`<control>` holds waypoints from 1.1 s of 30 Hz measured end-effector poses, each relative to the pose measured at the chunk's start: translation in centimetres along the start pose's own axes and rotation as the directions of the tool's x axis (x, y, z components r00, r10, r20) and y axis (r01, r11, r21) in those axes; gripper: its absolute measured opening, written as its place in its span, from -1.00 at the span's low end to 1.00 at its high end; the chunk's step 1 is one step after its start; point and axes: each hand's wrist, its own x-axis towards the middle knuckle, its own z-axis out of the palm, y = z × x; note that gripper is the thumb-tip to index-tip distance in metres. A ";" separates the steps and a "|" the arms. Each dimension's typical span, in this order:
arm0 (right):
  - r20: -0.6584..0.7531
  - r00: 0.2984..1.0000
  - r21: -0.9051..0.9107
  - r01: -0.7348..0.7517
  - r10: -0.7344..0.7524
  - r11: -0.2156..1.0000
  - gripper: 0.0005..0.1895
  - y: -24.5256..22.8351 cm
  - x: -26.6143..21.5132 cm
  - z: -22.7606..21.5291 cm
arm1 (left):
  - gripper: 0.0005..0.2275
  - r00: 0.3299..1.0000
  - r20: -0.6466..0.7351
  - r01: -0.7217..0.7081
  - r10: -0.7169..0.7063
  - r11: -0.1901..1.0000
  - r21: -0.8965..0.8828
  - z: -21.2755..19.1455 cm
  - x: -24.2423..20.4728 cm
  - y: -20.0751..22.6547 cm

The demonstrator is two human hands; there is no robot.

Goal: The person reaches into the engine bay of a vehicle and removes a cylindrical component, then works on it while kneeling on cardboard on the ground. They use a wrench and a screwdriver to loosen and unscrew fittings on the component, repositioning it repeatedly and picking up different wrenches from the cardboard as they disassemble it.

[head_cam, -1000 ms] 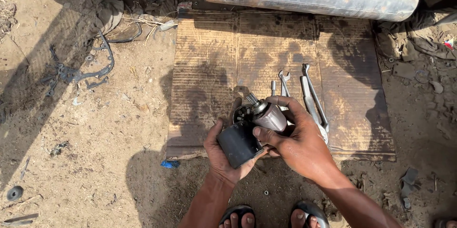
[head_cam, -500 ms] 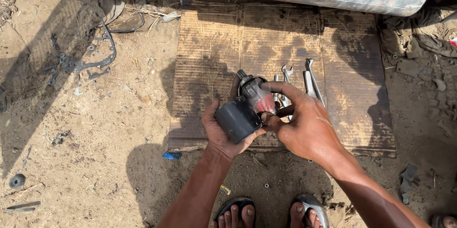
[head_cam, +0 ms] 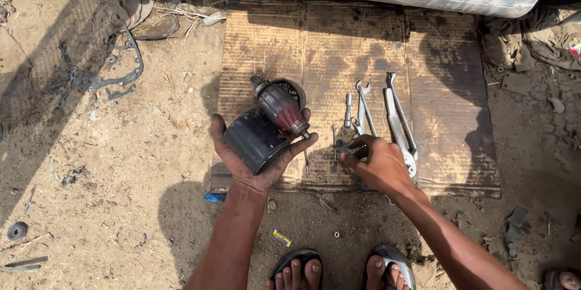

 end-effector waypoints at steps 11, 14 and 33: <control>-0.079 0.996 0.119 -0.019 0.029 0.993 -0.49 -0.6 2.2 4.4 | 0.03 0.976 -0.169 -0.126 0.136 0.990 0.065 1.2 -0.8 1.5; -0.094 0.995 0.193 0.045 -0.028 0.980 -0.45 -1.3 2.5 4.7 | 0.03 0.957 -0.234 -0.147 0.172 0.982 0.117 1.3 -1.0 1.6; 0.045 0.993 -0.109 0.110 -0.106 0.988 -0.71 -4.0 5.9 7.8 | 0.04 0.972 -0.169 -0.143 0.162 0.982 0.120 0.5 -2.8 0.9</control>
